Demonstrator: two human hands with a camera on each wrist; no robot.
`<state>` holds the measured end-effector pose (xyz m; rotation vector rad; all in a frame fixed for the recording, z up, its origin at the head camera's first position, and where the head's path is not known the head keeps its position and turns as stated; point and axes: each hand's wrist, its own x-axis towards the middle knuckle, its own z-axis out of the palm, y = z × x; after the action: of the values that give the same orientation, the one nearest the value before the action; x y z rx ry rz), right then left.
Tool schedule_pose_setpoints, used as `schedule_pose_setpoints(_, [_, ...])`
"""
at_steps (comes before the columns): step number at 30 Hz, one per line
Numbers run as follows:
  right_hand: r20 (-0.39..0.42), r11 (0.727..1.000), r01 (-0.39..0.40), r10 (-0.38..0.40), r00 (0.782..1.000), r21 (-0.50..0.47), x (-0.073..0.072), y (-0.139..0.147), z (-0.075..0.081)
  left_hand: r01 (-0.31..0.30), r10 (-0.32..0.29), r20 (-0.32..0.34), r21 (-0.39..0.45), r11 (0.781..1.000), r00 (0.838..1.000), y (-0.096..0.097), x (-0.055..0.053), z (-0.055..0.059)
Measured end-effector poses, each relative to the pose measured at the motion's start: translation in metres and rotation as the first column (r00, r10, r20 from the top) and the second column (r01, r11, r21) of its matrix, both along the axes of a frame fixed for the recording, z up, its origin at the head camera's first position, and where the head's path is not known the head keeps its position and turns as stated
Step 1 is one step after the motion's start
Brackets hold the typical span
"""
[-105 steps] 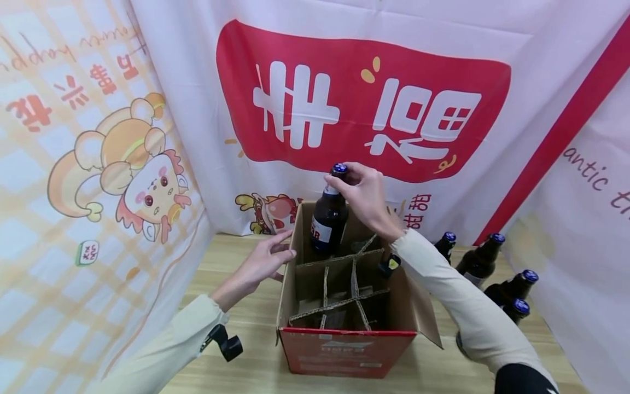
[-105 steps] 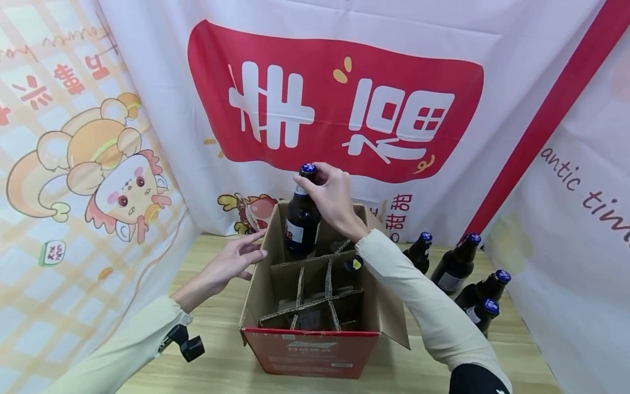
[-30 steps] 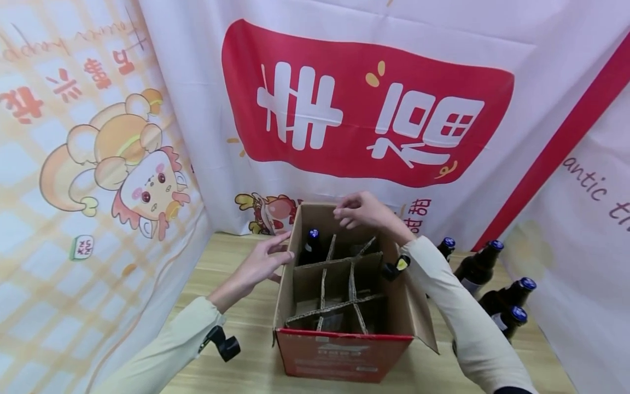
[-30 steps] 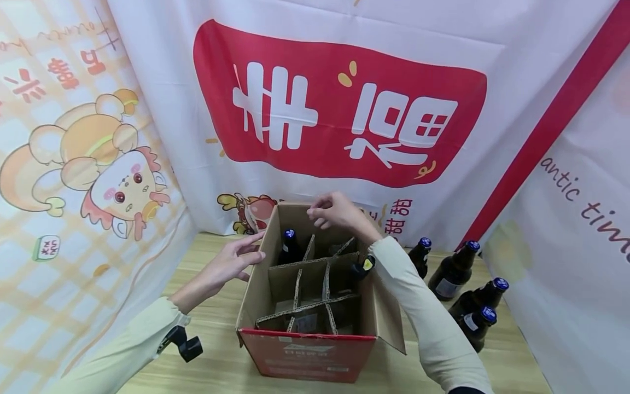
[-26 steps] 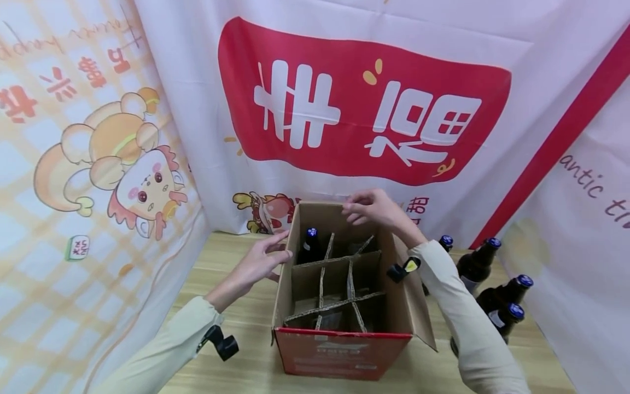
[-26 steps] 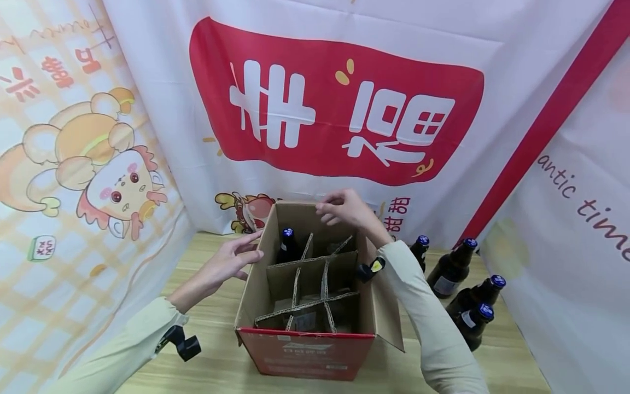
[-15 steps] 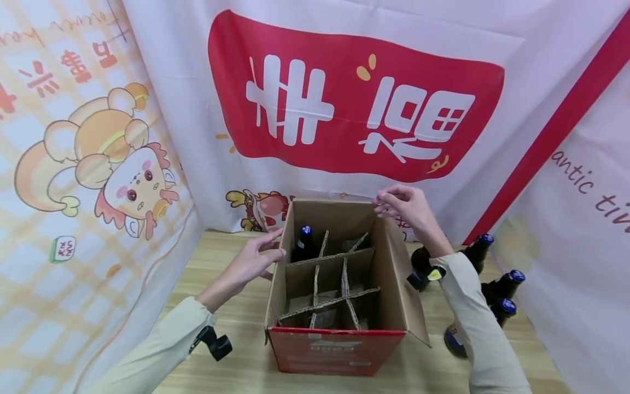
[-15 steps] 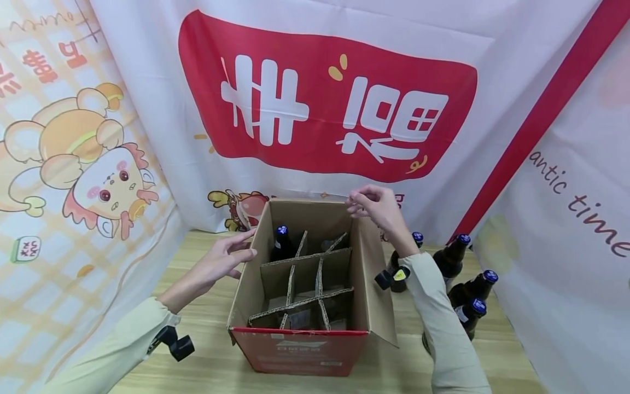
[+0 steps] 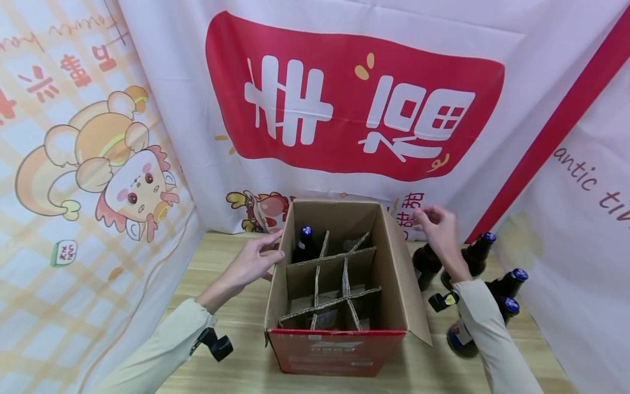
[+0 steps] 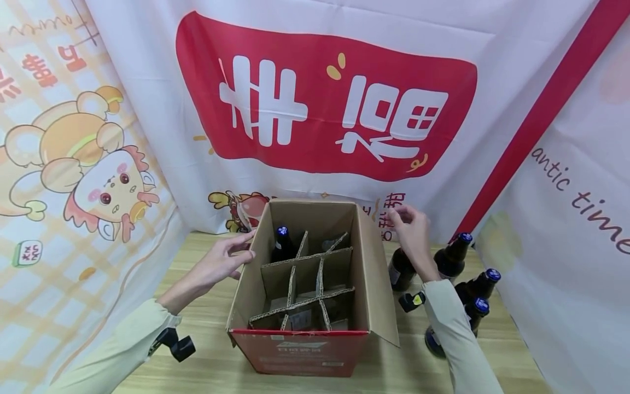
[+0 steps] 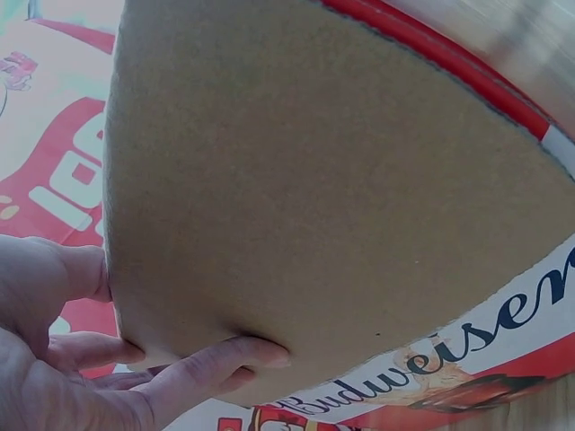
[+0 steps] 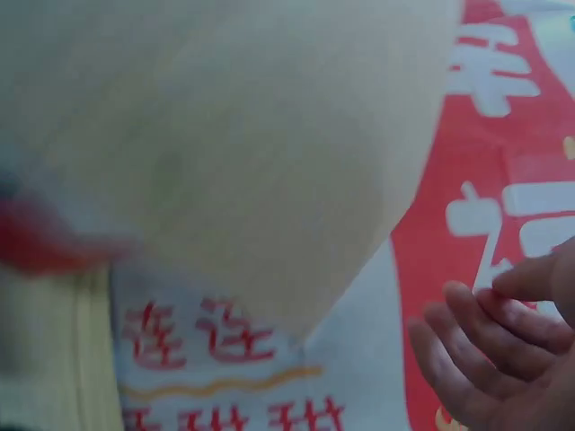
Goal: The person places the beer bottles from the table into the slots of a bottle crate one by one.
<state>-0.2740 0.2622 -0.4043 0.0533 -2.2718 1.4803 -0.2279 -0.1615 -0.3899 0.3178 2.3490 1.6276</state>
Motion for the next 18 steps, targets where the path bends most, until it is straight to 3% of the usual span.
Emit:
schedule_pose_setpoints(3, [-0.033, 0.986, 0.12, -0.117, 0.993, 0.114, 0.003, 0.009, -0.015, 0.008, -0.008, -0.013, -0.009, 1.0, 1.0, 0.0, 0.0, 0.0])
schedule_pose_setpoints(6, [-0.089, 0.944, 0.246, -0.232, 0.969, 0.218, 0.006, 0.015, -0.029, 0.015, -0.016, -0.028, -0.019, 1.0, 0.999, -0.001, 0.0, -0.001])
schedule_pose_setpoints(10, [-0.134, 0.895, 0.358, -0.333, 0.933, 0.265, 0.012, 0.021, -0.043, 0.021, -0.021, -0.038, -0.02, 1.0, 0.999, -0.002, 0.001, -0.001])
schedule_pose_setpoints(12, [-0.084, 0.89, 0.367, -0.357, 0.93, 0.27, 0.014, 0.023, -0.048, 0.023, -0.024, -0.043, -0.017, 1.0, 0.999, -0.002, 0.001, 0.0])
schedule_pose_setpoints(16, [0.105, 0.908, 0.319, -0.358, 0.928, 0.272, 0.019, 0.027, -0.055, 0.031, -0.032, -0.048, -0.014, 0.999, 0.998, -0.002, 0.004, 0.001])
schedule_pose_setpoints(18, [0.158, 0.914, 0.308, -0.356, 0.921, 0.265, 0.02, 0.029, -0.062, 0.033, -0.033, -0.039, -0.006, 0.999, 0.999, -0.001, 0.006, 0.002])
